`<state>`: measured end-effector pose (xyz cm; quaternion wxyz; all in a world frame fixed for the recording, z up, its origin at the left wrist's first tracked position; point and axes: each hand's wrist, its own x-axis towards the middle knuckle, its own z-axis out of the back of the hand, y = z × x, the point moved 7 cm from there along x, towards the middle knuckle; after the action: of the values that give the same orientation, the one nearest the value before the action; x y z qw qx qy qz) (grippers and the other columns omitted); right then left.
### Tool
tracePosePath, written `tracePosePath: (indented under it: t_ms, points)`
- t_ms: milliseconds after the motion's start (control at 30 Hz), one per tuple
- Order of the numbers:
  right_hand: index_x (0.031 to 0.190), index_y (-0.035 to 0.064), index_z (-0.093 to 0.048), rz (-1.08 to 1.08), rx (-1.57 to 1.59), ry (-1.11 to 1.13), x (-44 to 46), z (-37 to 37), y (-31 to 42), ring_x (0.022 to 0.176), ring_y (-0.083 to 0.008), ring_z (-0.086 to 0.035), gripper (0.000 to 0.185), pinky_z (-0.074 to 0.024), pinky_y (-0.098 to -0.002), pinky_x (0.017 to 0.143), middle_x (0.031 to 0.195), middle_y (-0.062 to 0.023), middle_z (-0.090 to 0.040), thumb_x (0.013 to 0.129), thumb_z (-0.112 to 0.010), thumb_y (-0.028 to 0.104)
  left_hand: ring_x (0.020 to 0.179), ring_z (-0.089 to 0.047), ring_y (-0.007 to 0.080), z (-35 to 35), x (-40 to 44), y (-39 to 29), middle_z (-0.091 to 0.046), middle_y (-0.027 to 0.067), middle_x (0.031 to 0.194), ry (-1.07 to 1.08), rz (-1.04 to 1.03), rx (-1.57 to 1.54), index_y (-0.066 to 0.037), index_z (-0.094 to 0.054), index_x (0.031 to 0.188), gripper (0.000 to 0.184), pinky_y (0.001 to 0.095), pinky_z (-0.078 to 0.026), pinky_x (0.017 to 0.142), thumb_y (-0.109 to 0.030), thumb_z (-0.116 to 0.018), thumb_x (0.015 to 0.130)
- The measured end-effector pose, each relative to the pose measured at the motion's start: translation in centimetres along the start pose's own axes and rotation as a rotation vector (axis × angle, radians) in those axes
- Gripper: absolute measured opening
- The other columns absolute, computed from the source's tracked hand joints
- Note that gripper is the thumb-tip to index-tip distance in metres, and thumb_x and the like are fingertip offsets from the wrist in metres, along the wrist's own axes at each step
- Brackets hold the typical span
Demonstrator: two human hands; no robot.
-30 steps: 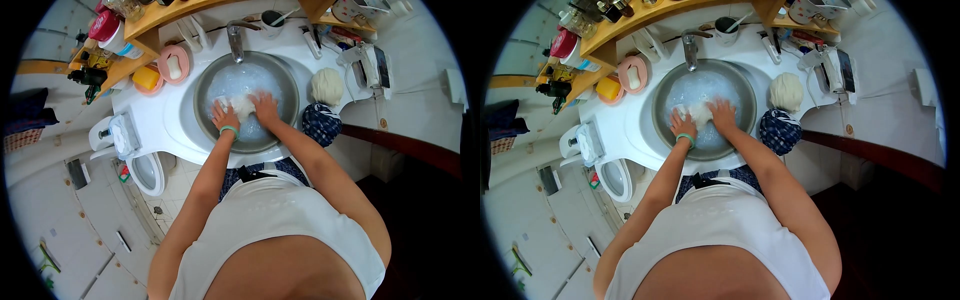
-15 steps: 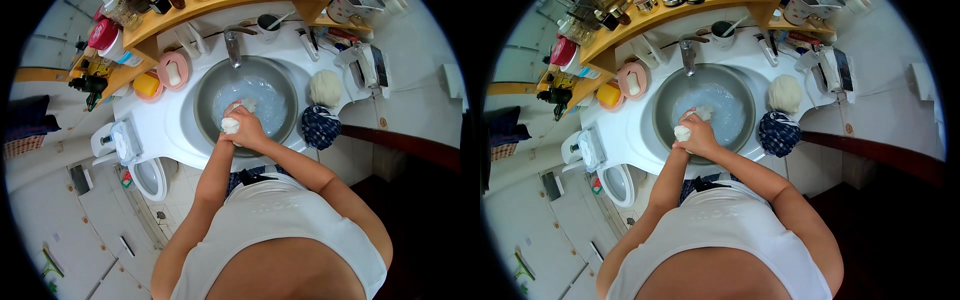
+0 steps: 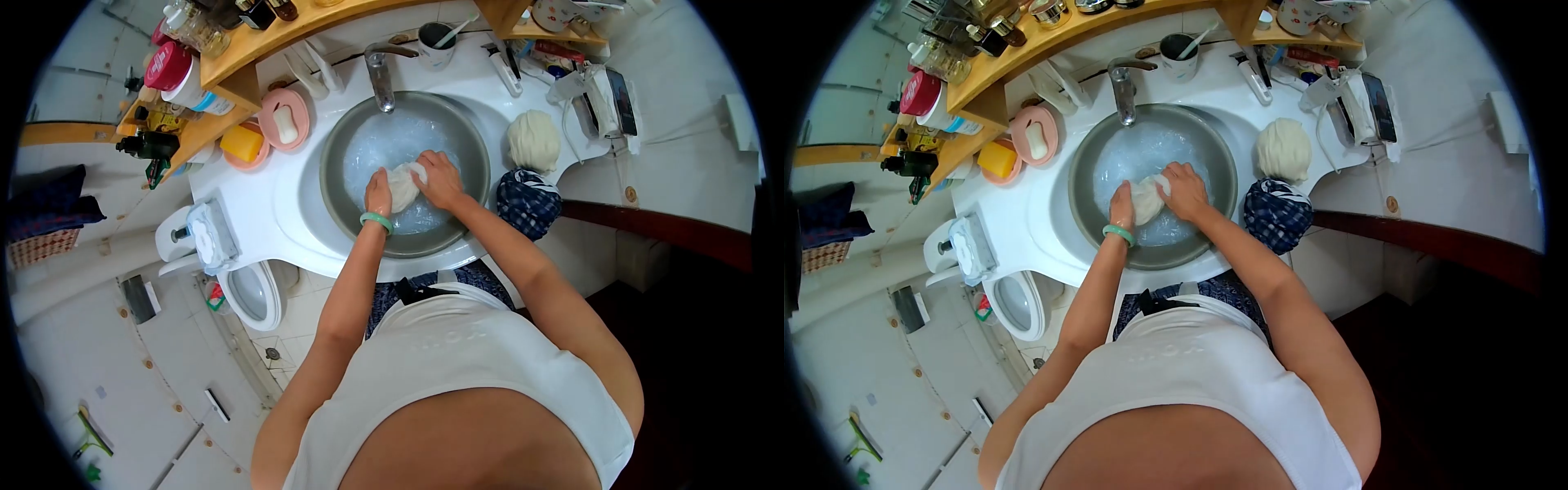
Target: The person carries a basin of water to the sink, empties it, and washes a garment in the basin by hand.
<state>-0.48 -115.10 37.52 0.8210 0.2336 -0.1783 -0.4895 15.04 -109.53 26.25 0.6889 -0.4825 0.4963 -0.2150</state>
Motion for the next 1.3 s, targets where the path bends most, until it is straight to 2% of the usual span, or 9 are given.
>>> tracePosePath:
  t_ms: [200, 333, 467, 567, 633, 700, 767, 1133, 1300]
  points:
    - [0.126, 0.0183, -0.047, 0.014, -0.278, 0.155, -2.4, -4.3, -2.2, 0.127, -0.0371, -0.024, 0.053, -0.0186, -0.0597, 0.098, 0.142, -0.0084, -0.026, 0.076, -0.063, 0.025, 0.123, -0.031, 0.0338, -0.5, -5.4, -6.3, -0.027, 0.0169, 0.138, -0.129, -0.397, 1.363, -0.013, -0.053, 0.119, 0.040, 0.0430, -0.032, 0.097, -0.021, -0.055, 0.080]
    - [0.131, 0.0206, -0.042, 0.050, -0.291, 0.239, -1.7, -4.8, -2.3, 0.128, -0.0381, -0.022, 0.062, -0.0192, -0.0568, 0.101, 0.142, -0.0114, -0.024, 0.074, -0.066, 0.019, 0.128, -0.018, 0.0370, -0.3, -2.3, -1.4, -0.016, 0.0151, 0.142, -0.239, -0.427, 1.493, -0.014, -0.048, 0.125, 0.048, 0.0464, -0.026, 0.101, -0.019, -0.057, 0.079]
    - [0.129, 0.0137, -0.042, -0.330, -0.026, -0.021, -0.1, -5.1, -3.1, 0.124, -0.0353, -0.032, 0.063, -0.0309, -0.0468, 0.099, 0.135, -0.0180, -0.033, 0.071, -0.067, 0.011, 0.123, -0.028, 0.0405, -1.0, -2.5, -2.3, -0.024, 0.0163, 0.139, -0.180, -0.206, 0.923, -0.010, -0.045, 0.127, 0.052, 0.0427, -0.028, 0.101, -0.030, -0.057, 0.081]
    - [0.126, 0.0060, -0.043, -0.719, 1.169, 0.103, -0.9, -7.8, -2.5, 0.105, -0.0250, -0.052, 0.060, -0.0431, -0.0344, 0.089, 0.112, -0.0149, -0.053, 0.069, -0.061, 0.001, 0.116, -0.039, 0.0375, -2.0, -1.3, -1.2, -0.035, 0.0173, 0.132, -0.041, -0.012, 0.101, -0.006, -0.046, 0.124, 0.053, 0.0409, -0.033, 0.098, -0.039, -0.053, 0.084]
    - [0.123, 0.0058, -0.046, -0.676, 1.221, 0.161, -1.4, -6.0, 0.3, 0.103, -0.0257, -0.053, 0.058, -0.0429, -0.0349, 0.088, 0.111, -0.0143, -0.054, 0.068, -0.063, 0.003, 0.104, -0.052, 0.0306, -3.9, -1.9, -0.6, -0.054, 0.0147, 0.114, 0.245, 0.396, -0.742, -0.005, -0.051, 0.116, 0.051, 0.0420, -0.042, 0.089, -0.046, -0.046, 0.088]
    - [0.120, 0.0056, -0.049, -0.627, 1.272, 0.231, -2.2, -4.5, 3.5, 0.102, -0.0264, -0.054, 0.055, -0.0428, -0.0355, 0.088, 0.109, -0.0138, -0.055, 0.067, -0.065, 0.006, 0.100, -0.054, 0.0305, -2.9, -0.7, 0.0, -0.056, 0.0131, 0.110, 0.434, 0.450, -0.822, -0.004, -0.052, 0.114, 0.050, 0.0423, -0.043, 0.088, -0.047, -0.045, 0.088]
    - [0.107, 0.0097, -0.058, -0.170, 0.641, 0.065, -2.0, -0.4, 7.2, 0.097, -0.0309, -0.056, 0.048, -0.0441, -0.0380, 0.085, 0.104, -0.0129, -0.056, 0.061, -0.072, 0.016, 0.095, -0.058, 0.0293, -4.1, 0.0, 0.5, -0.060, 0.0121, 0.103, 0.832, 0.545, -1.042, -0.004, -0.054, 0.109, 0.046, 0.0413, -0.045, 0.087, -0.045, -0.044, 0.089]
    - [0.076, 0.0094, -0.062, 0.060, 0.126, -0.145, 0.0, 1.7, 6.5, 0.074, -0.0294, -0.058, 0.026, -0.0475, -0.0412, 0.062, 0.079, -0.0065, -0.058, 0.071, -0.066, 0.035, 0.090, -0.059, 0.0288, -5.4, -2.9, 0.8, -0.060, 0.0124, 0.105, 0.372, 0.491, -1.003, -0.003, -0.056, 0.107, 0.049, 0.0410, -0.048, 0.080, -0.047, -0.046, 0.087]
    - [0.084, 0.0079, -0.059, 0.034, 0.078, -0.102, 0.8, 0.4, 1.4, 0.090, -0.0285, -0.055, 0.031, -0.0458, -0.0387, 0.074, 0.093, -0.0095, -0.056, 0.077, -0.060, 0.038, 0.097, -0.056, 0.0298, -2.3, -4.6, -3.1, -0.055, 0.0154, 0.112, 0.129, 0.386, -0.264, -0.008, -0.056, 0.111, 0.042, 0.0408, -0.046, 0.082, -0.042, -0.047, 0.088]
